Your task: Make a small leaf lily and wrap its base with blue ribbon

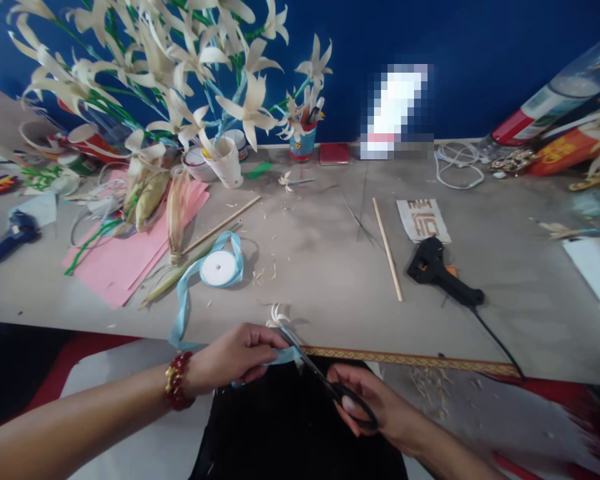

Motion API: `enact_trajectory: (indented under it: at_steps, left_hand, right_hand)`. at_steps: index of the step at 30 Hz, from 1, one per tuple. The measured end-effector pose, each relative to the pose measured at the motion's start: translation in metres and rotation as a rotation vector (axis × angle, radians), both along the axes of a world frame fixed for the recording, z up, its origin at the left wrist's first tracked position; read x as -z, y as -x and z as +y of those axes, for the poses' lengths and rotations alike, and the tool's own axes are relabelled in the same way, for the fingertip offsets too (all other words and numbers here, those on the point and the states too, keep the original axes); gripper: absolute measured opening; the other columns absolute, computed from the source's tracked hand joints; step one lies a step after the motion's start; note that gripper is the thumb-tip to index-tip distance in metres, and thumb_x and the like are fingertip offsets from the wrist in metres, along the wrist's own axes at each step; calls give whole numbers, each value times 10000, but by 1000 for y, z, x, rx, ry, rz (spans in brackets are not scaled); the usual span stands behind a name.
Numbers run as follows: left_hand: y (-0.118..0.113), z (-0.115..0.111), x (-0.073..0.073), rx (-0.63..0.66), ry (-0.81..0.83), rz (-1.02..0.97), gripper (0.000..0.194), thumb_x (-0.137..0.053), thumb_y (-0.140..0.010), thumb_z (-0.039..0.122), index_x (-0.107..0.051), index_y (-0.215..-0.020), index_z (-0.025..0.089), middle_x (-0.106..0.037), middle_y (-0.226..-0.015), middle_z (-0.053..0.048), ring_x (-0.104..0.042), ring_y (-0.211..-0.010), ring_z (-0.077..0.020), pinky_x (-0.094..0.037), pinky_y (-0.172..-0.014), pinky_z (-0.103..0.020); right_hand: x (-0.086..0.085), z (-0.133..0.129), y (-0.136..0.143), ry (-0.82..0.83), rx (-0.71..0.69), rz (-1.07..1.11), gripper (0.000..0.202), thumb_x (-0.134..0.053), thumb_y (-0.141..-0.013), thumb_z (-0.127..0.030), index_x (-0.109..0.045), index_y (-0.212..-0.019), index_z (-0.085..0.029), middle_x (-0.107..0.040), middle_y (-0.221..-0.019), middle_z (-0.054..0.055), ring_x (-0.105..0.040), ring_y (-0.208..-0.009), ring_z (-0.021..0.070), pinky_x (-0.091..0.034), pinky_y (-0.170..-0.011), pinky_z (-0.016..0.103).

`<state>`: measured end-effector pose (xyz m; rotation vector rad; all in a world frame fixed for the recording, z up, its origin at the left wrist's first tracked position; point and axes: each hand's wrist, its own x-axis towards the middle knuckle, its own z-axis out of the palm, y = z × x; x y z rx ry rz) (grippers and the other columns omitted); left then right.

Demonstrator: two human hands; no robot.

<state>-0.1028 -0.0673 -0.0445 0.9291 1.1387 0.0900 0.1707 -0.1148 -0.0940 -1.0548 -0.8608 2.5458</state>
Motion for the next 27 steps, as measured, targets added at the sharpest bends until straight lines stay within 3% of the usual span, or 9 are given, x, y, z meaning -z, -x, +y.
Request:
enact_trajectory:
  at_steps: [15,21,27]
  left_hand:
    - [0,1,1,5,3,-40,268,-513,-879,280,-713,-1031,185,-461,-457,77,-316,-374,-61,-195,-390,-192]
    - [-2,0,0,-10,1,-8,249,-553,-890,355,-697,-1011,192,-444,-457,86,-313,-374,-64,-177,-385,-200]
    - [-14,-1,-13,-44,-41,-11,318,-608,-871,483,-649,-837,170,-398,-452,100,-286,-405,-54,-183,-412,-203]
  right_hand:
    - [3,-3,1,-32,43,-37,600,-745,-652,-709,-449,-799,-208,-429,-440,-126,-235,-381,33,-143,-389,181]
    - [0,-2,4,-103,22,-104,556,-735,-691,-674,-450,-762,-202,-467,-494,-106,-325,-396,35,-198,-412,179]
    - [-7,1,8,-107,9,-172,581,-811,-604,-636,-436,-703,-202,-451,-532,-113,-386,-418,35,-285,-437,174]
